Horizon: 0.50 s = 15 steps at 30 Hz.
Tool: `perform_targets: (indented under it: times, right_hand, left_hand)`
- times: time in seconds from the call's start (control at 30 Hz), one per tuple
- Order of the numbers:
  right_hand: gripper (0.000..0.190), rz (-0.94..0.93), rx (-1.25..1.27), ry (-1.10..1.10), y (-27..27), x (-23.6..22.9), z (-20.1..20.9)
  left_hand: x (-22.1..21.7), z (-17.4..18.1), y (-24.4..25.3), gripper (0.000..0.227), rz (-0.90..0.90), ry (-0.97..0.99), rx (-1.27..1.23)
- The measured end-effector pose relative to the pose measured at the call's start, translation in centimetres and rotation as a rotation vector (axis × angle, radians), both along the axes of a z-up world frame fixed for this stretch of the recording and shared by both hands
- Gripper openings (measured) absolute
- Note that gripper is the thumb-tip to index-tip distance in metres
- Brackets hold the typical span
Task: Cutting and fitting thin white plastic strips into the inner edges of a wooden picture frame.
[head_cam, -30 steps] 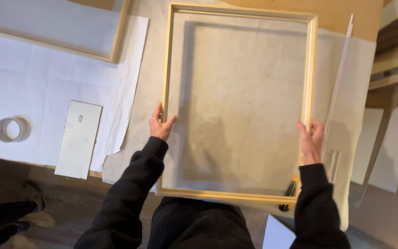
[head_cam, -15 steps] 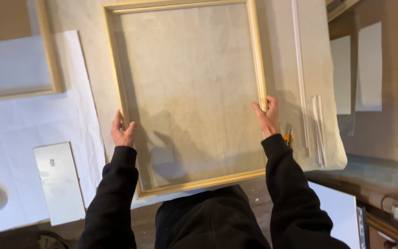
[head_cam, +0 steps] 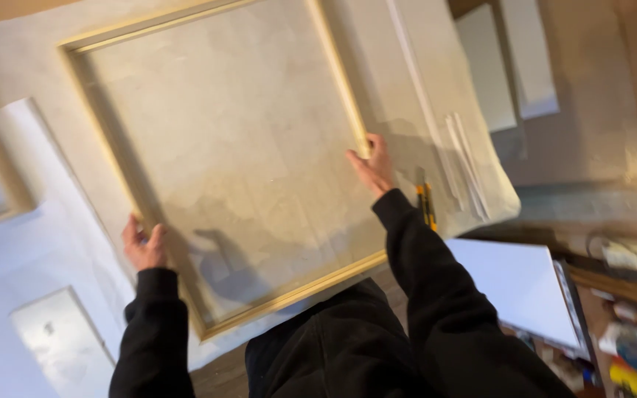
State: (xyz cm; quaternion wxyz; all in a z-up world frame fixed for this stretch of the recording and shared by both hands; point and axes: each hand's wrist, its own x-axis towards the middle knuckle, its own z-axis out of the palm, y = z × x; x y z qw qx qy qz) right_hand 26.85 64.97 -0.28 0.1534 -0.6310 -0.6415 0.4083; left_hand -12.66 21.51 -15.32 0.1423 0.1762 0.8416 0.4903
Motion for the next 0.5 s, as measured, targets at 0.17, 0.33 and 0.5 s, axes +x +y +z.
perform_targets:
  times: [0.17,0.33,0.5]
  right_hand:
    - [0.078,0.071,0.054,0.014,-0.1,-0.4,0.3]
    - [0.059,0.155,0.003,0.016,2.4,1.8,1.2]
    - [0.015,0.118,0.436,-0.086,10.2,6.8,2.3]
  left_hand:
    - [-1.1,0.2,-0.5,0.087,0.037,0.017,-0.151]
    - [-0.2,4.0,0.3,0.094,-0.024,0.043,-0.155]
    - [2.6,10.4,0.4,0.102,0.004,-0.009,-0.047]
